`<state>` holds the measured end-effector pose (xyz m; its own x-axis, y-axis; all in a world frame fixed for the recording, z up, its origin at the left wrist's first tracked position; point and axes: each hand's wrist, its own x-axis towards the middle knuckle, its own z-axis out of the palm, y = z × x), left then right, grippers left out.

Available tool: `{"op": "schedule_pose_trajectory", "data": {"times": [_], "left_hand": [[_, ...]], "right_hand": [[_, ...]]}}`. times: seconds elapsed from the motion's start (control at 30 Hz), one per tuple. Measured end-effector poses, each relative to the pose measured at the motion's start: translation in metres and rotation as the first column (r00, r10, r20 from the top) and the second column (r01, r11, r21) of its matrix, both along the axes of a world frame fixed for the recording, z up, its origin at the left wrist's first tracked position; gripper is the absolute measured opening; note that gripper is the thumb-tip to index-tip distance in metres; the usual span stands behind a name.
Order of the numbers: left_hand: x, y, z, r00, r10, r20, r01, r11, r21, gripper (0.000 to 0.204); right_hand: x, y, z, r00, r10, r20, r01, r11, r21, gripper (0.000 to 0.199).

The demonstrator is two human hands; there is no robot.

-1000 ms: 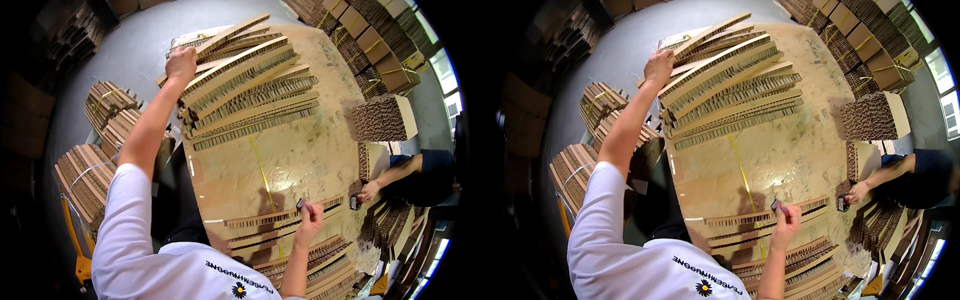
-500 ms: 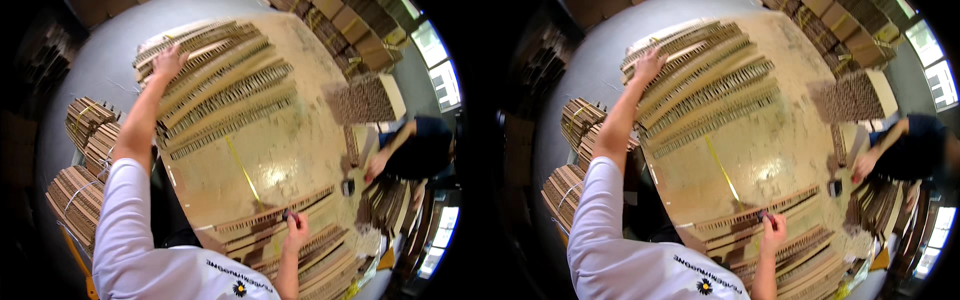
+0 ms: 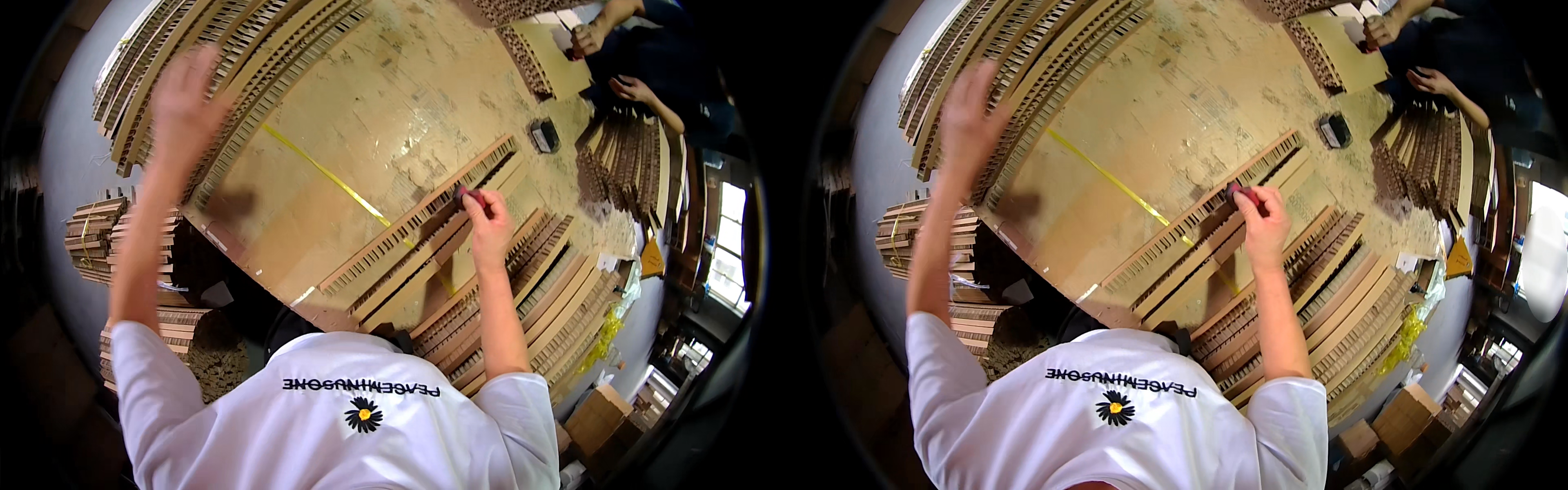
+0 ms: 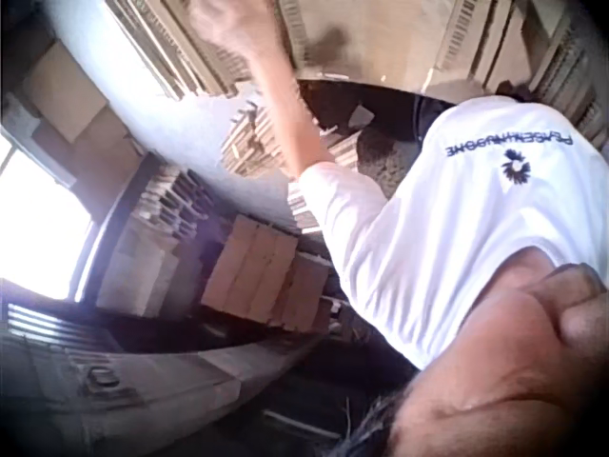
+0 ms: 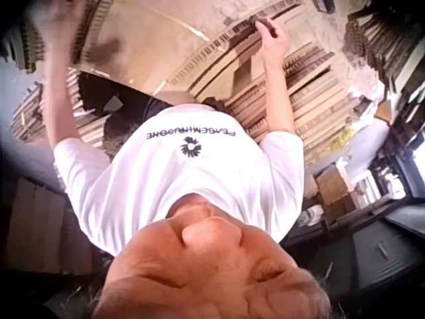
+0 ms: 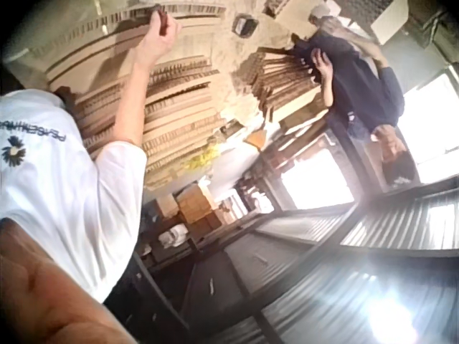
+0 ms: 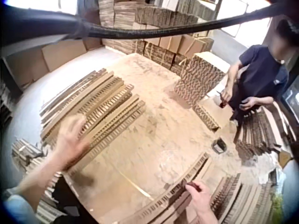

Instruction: The person marks multiple thin wooden slats on a workbench using a red marker. They pick up each slat, draw a line along its length, and place it back on the table. The process is repeated for several pieces.

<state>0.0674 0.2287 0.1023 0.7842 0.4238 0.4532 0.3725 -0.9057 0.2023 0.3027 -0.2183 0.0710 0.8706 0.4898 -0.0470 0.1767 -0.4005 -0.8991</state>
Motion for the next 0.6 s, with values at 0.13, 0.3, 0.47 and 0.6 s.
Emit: {"op": "schedule_pose_trajectory", "data": {"times": [0.13, 0.3, 0.47, 0.6], "left_hand": [[0.021, -0.256, -0.025, 0.739, -0.356, -0.572, 0.032, 0.866, -0.499, 0.109], [0.003, -0.373, -0.064, 0.868, -0.355, -0.346, 0.158, 0.860, -0.485, 0.085], [-0.014, -0.306, -0.071, 0.913, -0.282, -0.295, 0.137, 0.892, -0.431, 0.080], [-0.041, -0.242, -0.072, 0.904, -0.239, -0.354, 0.151, 0.954, -0.259, 0.081]], "right_hand": [[0.013, -0.003, -0.009, 0.984, -0.101, -0.144, 0.121, 0.983, 0.135, 0.015], [0.010, 0.000, 0.014, 0.998, -0.008, -0.070, 0.019, 0.987, 0.156, 0.013], [0.011, -0.019, 0.012, 0.983, -0.092, -0.156, 0.115, 0.983, 0.145, 0.015], [0.003, -0.005, 0.003, 0.991, -0.009, -0.135, 0.025, 0.992, 0.120, 0.016]]}}
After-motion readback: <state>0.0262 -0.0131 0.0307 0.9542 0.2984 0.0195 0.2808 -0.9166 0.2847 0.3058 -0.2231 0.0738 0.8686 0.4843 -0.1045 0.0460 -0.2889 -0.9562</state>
